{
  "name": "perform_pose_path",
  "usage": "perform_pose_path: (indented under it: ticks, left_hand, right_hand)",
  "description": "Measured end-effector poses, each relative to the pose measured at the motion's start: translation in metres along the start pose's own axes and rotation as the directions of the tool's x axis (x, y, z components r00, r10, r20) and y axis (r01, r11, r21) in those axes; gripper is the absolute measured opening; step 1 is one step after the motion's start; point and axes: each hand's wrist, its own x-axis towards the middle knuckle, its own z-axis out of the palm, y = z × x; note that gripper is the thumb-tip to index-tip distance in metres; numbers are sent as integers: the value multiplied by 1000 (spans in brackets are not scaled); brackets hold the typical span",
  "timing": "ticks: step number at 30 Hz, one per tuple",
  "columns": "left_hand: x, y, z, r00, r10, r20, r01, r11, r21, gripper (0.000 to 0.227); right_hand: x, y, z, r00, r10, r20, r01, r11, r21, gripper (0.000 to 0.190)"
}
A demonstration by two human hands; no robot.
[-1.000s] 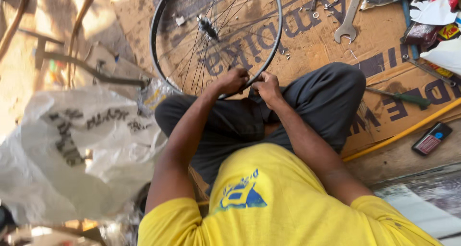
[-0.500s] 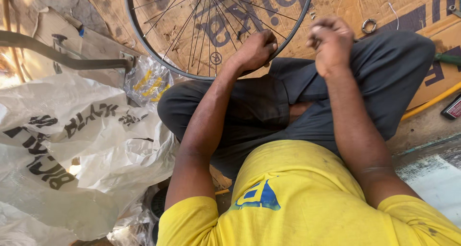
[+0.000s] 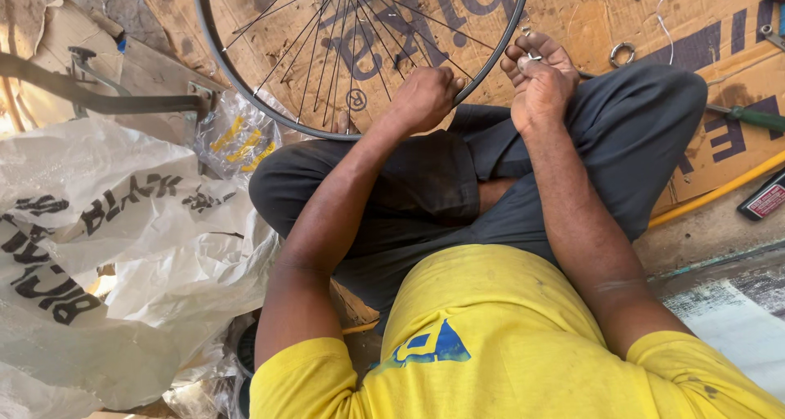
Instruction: The person sits on the floor and works on a bicycle wheel, using their hands to manipulate the spokes and rim. They appear to be adjusting or tightening the spokes to true the wheel.
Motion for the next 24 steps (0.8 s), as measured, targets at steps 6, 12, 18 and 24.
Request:
perform_pose_path:
  ticks: [6,12,18,24]
  left_hand:
    - [5,-18,-22,892,-107,440,277,898,-343,26]
    - [1,-21,7,981,-42,192,57,995,-76,44]
    - [3,-24,-5,963,186,197,-204,976,79,36]
    - [-2,-18,-29,886,-130,446,324,861,-392,21]
  right_hand:
    - [-3,2,6,1000,0,-27,-1,999,-39,14]
    - [0,13,7,999,11,-38,-14,998,-67,15]
    - [-1,6,11,986,-79,147,95,990,-102,15]
    - [2,9,7,989,-39,142,50,996,-73,14]
